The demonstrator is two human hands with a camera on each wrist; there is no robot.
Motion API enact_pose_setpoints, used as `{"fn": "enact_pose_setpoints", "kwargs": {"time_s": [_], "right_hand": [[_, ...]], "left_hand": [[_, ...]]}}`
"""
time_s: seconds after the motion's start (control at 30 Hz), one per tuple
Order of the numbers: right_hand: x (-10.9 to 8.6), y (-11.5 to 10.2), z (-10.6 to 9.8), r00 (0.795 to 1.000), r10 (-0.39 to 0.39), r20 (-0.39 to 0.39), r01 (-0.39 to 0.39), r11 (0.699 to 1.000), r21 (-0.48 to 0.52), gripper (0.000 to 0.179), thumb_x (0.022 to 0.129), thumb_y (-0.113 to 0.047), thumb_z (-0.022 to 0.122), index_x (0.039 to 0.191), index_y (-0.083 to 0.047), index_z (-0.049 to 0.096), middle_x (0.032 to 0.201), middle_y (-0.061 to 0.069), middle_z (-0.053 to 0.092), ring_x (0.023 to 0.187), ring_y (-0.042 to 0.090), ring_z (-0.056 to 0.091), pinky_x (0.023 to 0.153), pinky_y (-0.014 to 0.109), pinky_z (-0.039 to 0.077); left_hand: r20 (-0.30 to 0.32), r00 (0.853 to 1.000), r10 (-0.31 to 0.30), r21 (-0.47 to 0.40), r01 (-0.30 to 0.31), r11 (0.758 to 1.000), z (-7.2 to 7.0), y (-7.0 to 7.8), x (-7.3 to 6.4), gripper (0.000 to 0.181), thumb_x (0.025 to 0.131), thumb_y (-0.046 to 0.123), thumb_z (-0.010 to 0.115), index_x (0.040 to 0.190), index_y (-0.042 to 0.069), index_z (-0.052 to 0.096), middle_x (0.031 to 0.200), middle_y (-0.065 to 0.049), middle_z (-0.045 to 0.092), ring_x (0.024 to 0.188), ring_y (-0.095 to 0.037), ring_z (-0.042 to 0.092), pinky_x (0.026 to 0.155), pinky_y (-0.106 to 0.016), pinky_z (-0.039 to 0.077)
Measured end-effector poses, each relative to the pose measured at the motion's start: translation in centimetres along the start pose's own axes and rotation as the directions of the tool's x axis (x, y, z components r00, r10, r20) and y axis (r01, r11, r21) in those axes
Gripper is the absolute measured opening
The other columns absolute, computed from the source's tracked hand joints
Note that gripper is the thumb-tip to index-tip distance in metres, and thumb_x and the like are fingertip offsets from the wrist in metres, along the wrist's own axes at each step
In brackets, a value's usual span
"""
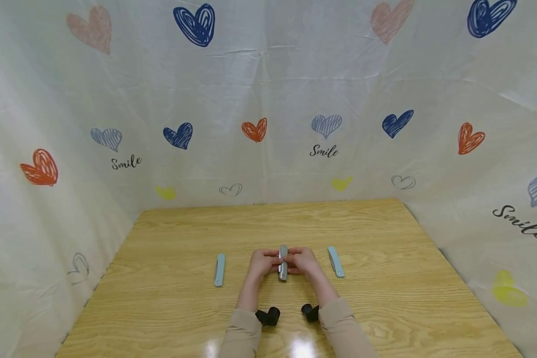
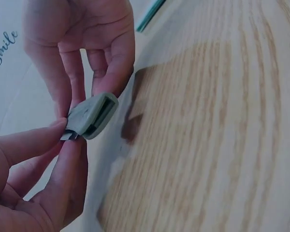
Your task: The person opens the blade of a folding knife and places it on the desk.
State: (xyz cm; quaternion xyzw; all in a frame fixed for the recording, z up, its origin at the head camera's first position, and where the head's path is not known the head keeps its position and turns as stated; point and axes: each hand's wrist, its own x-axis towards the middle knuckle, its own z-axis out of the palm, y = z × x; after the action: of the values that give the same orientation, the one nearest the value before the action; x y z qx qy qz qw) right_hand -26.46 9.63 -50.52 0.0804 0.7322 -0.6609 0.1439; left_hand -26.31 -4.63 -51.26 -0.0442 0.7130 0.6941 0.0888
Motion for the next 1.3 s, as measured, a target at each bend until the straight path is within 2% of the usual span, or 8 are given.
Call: {"fn": "enact_pose_setpoints", "kwargs": {"time_s": [0.2, 0.4, 0.6, 0.73, 0.93, 1.1, 1.3], "right_hand": [[0.1, 0.1, -0.2, 0.999, -0.026, 0.024, 0.026, 1.000, 0.017, 0.039, 0.092, -0.006, 0.064, 0.126, 0.009, 0.055, 0.095, 0.013, 0.068, 0.078, 0.016, 0.064, 0.064, 0.029, 0.058], [0.0, 0.1, -0.6, 0.995, -0.069, 0.073, 0.067, 0.998, 0.020, 0.051, 0.092, -0.005, 0.062, 0.141, 0.001, 0.046, 0.104, 0.016, 0.067, 0.077, 0.018, 0.064, 0.062, 0.031, 0.057], [-0.2, 0.3, -0.9, 0.988, -0.101, 0.117, 0.100, 0.995, 0.010, 0.055, 0.093, -0.004, 0.061, 0.145, -0.002, 0.044, 0.104, 0.016, 0.067, 0.076, 0.018, 0.062, 0.064, 0.035, 0.057], [-0.1, 0.4, -1.1, 0.987, -0.100, 0.125, 0.099, 0.995, 0.014, 0.053, 0.093, -0.004, 0.060, 0.144, -0.002, 0.046, 0.102, 0.015, 0.067, 0.078, 0.018, 0.063, 0.066, 0.035, 0.058], [0.0, 0.6, -1.5, 0.986, -0.101, 0.135, 0.093, 0.994, 0.061, 0.054, 0.094, -0.003, 0.059, 0.145, -0.001, 0.043, 0.108, 0.020, 0.064, 0.083, 0.020, 0.064, 0.069, 0.036, 0.059], [0.0, 0.5, -1.6, 0.986, -0.093, 0.138, 0.085, 0.994, 0.062, 0.054, 0.094, -0.004, 0.059, 0.146, -0.004, 0.043, 0.110, 0.019, 0.064, 0.086, 0.021, 0.064, 0.072, 0.038, 0.060], [-0.1, 0.3, -1.6, 0.983, -0.102, 0.150, 0.092, 0.993, 0.078, 0.055, 0.094, -0.002, 0.057, 0.147, -0.002, 0.041, 0.110, 0.022, 0.064, 0.085, 0.022, 0.065, 0.071, 0.039, 0.060]], "left_hand": [[0.020, 1.000, -0.009, -0.054, 0.010, 0.999, -0.3, 0.3, 0.0, 0.029, 0.083, -0.012, 0.066, 0.110, -0.020, 0.062, 0.099, -0.026, 0.068, 0.079, -0.022, 0.069, 0.072, -0.033, 0.061], [0.029, 0.999, -0.021, -0.073, 0.023, 0.997, -0.5, 0.4, -0.1, 0.030, 0.083, -0.011, 0.066, 0.111, -0.020, 0.062, 0.093, -0.019, 0.069, 0.075, -0.020, 0.067, 0.070, -0.033, 0.061], [0.063, 0.997, -0.048, -0.118, 0.055, 0.991, -0.7, 0.2, -0.2, 0.036, 0.084, -0.010, 0.067, 0.118, -0.019, 0.057, 0.101, -0.023, 0.068, 0.081, -0.024, 0.069, 0.073, -0.035, 0.061], [0.080, 0.996, -0.050, -0.133, 0.060, 0.989, -0.9, 0.1, -0.4, 0.039, 0.086, -0.008, 0.066, 0.122, -0.018, 0.055, 0.101, -0.023, 0.068, 0.083, -0.025, 0.070, 0.073, -0.035, 0.061], [0.088, 0.995, -0.041, -0.178, 0.057, 0.982, -1.2, -0.3, -0.4, 0.042, 0.087, -0.008, 0.065, 0.126, -0.017, 0.052, 0.100, -0.020, 0.069, 0.083, -0.022, 0.069, 0.073, -0.032, 0.061], [0.088, 0.995, -0.042, -0.186, 0.057, 0.981, -1.1, -0.4, -0.4, 0.047, 0.088, -0.007, 0.064, 0.132, -0.011, 0.051, 0.101, -0.020, 0.070, 0.085, -0.023, 0.069, 0.074, -0.034, 0.060], [0.088, 0.996, -0.022, -0.182, 0.038, 0.982, -0.9, -0.3, -0.4, 0.048, 0.088, -0.008, 0.063, 0.134, -0.009, 0.050, 0.098, -0.019, 0.070, 0.084, -0.023, 0.069, 0.075, -0.036, 0.060]]}}
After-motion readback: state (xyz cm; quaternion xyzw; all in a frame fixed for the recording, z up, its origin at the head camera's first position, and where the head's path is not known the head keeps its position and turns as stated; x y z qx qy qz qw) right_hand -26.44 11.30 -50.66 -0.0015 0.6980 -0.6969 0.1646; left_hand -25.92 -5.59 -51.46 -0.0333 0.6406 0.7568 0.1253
